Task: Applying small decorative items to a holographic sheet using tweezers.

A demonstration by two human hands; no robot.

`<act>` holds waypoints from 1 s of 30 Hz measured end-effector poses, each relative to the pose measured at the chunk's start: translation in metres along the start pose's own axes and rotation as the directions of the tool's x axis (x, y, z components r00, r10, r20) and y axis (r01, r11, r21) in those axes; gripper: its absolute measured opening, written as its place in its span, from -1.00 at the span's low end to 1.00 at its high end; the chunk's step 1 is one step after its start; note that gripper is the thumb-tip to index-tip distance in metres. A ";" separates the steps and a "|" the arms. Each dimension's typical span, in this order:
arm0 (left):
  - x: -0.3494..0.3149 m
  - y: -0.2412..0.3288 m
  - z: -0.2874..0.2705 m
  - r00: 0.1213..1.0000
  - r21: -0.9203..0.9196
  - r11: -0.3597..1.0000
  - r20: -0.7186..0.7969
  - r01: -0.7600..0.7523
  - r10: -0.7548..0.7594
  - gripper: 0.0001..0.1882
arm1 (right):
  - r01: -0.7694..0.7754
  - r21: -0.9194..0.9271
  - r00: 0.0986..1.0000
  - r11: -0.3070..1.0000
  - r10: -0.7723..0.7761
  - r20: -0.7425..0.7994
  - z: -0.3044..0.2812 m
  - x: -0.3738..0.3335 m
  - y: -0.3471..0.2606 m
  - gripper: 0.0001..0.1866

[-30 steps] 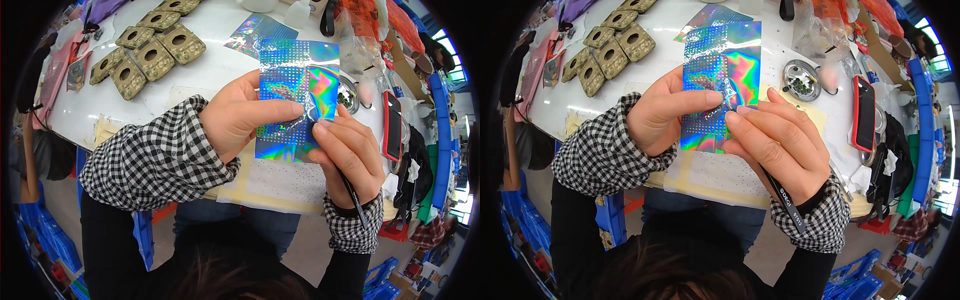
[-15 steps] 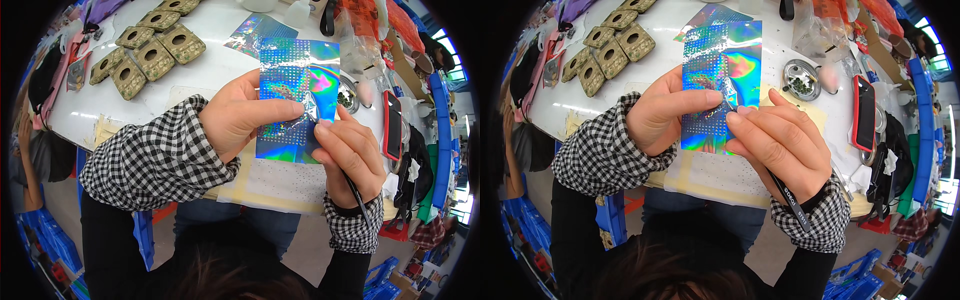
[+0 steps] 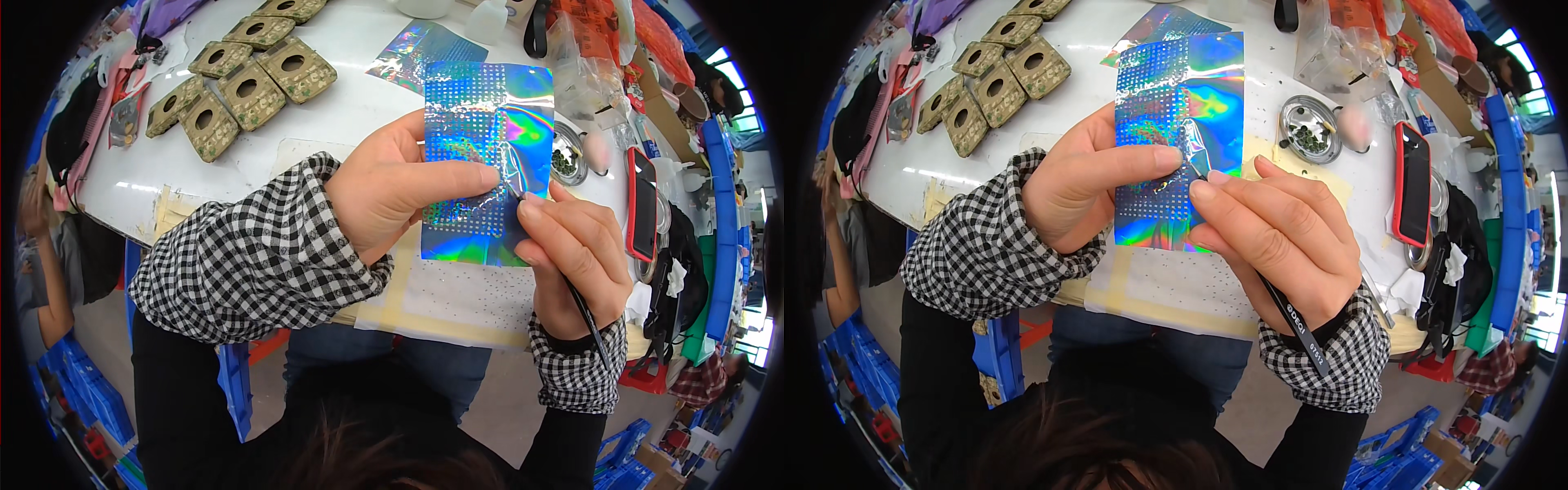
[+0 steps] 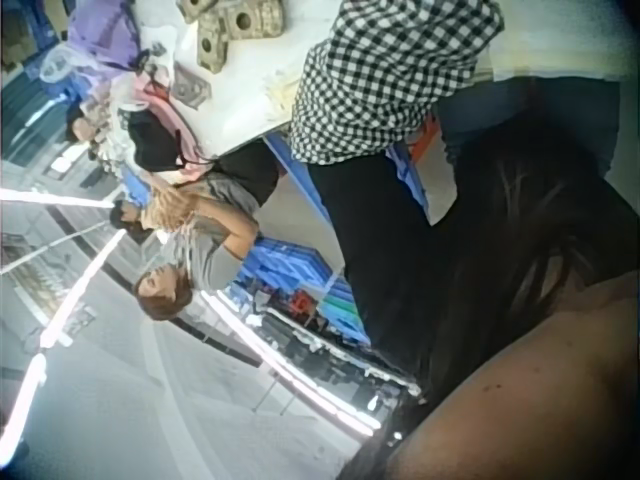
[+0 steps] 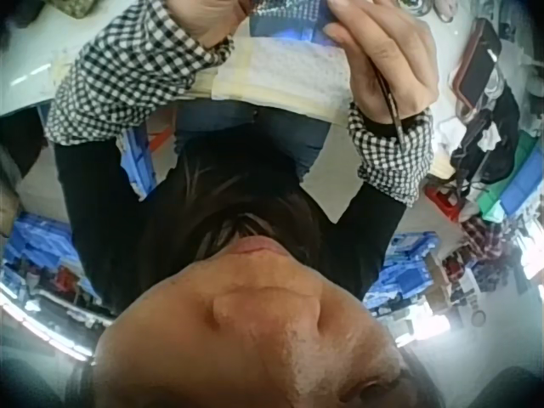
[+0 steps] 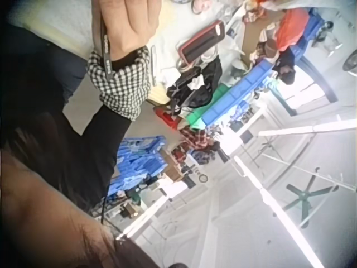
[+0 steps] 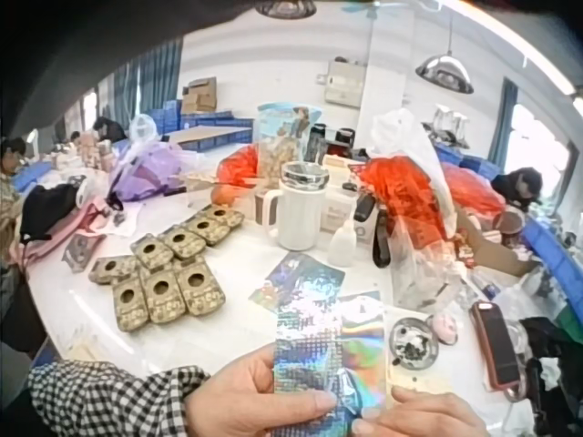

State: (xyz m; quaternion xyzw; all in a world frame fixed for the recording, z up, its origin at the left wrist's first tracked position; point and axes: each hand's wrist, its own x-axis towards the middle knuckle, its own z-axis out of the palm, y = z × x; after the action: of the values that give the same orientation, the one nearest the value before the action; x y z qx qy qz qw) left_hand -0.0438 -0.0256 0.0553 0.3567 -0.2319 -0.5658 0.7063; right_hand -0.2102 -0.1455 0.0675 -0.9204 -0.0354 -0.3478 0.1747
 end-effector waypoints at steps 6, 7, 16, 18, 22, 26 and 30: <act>-0.001 0.000 0.000 1.000 0.051 0.999 0.019 -0.014 0.013 -0.59 | -0.035 0.061 0.999 0.998 0.036 -0.024 0.000 0.002 -0.001 -0.63; -0.002 0.001 0.001 1.000 0.052 0.998 0.019 -0.016 0.016 -0.59 | -0.063 0.079 0.997 0.995 0.065 -0.031 0.000 0.002 -0.001 -0.64; -0.002 0.000 -0.001 1.000 0.061 0.998 0.005 -0.009 0.009 -0.60 | -0.226 0.263 0.970 0.938 0.242 -0.029 0.002 -0.001 0.002 -0.76; -0.003 0.000 -0.002 1.000 0.065 0.998 -0.001 -0.004 0.005 -0.60 | -0.249 0.301 0.963 0.921 0.268 -0.023 0.003 -0.001 0.003 -0.77; -0.002 -0.002 -0.003 1.000 0.070 0.998 -0.009 -0.004 0.004 -0.60 | -0.256 0.301 0.961 0.919 0.274 -0.022 0.003 -0.001 0.003 -0.78; -0.001 -0.002 -0.003 1.000 0.057 0.998 0.019 -0.013 0.012 -0.59 | -0.214 0.269 0.971 0.939 0.236 -0.049 0.004 -0.001 0.003 -0.79; -0.001 -0.001 -0.002 1.000 0.066 0.998 0.008 -0.005 0.004 -0.60 | -0.235 0.252 0.963 0.939 0.261 -0.072 0.004 -0.002 0.004 -0.79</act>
State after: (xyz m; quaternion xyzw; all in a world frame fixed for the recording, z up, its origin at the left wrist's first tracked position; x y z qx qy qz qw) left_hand -0.0433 -0.0237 0.0534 0.3770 -0.2539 -0.5577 0.6945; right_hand -0.2083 -0.1476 0.0620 -0.8700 0.0481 -0.3636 0.3294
